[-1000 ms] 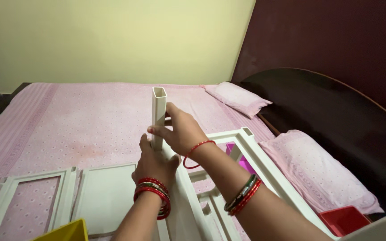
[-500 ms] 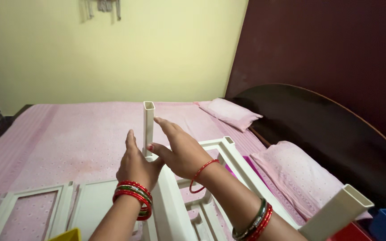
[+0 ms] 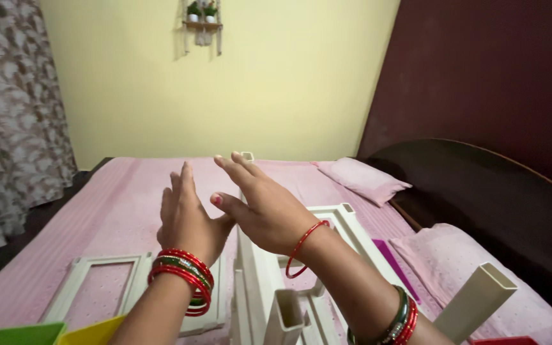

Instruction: The person assembles a white plastic storage rack by hand, inserting vertical support pieces into the frame and then attaching a top frame piece. The assembly is performed on a bed with several colored plastic bins nearby.

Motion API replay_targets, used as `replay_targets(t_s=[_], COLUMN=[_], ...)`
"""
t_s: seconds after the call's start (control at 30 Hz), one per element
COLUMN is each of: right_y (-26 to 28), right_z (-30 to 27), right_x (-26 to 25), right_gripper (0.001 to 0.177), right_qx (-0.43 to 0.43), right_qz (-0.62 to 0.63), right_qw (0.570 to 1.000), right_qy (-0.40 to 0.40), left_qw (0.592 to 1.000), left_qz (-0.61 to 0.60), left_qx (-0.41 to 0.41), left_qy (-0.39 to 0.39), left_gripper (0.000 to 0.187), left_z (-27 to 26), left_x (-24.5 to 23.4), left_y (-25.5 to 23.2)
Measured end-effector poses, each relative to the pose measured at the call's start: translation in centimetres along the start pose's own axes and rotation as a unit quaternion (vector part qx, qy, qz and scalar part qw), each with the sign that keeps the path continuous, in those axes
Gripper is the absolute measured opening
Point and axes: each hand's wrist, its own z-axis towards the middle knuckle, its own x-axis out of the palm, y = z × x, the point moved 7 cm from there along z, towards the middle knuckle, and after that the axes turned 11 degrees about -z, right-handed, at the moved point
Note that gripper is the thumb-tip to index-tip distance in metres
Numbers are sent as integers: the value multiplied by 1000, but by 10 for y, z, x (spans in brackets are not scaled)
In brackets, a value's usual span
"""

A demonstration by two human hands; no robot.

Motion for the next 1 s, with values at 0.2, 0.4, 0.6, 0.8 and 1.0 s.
replay_targets(t_s=[0.2,0.4,0.6,0.8,1.0], right_y=[57,114,168,222,261], right_z=[-5,-17,-31,-46,-51], right_x=[-6,-4,19,46,80], right_gripper=[62,60,57,52,51], right_qx=[-25,-43,-17,-52,-54], right_qz=[4,8,9,22,33], right_qw=[999,999,1000,996,995], right_qy=[21,2,-19,-68,-73], left_qw=[999,999,999,997,996], left_qz=[17,16,33,45,62], left_qx=[27,-12,-19,-5,-41], left_qy=[-37,-28,-29,-55,-58], left_gripper=[106,110,115,103,108], left_z=[-18,-47,-83,-110,-123], left_x=[-50,-107,-169,-219,-255], left_y=[0,9,23,52,87])
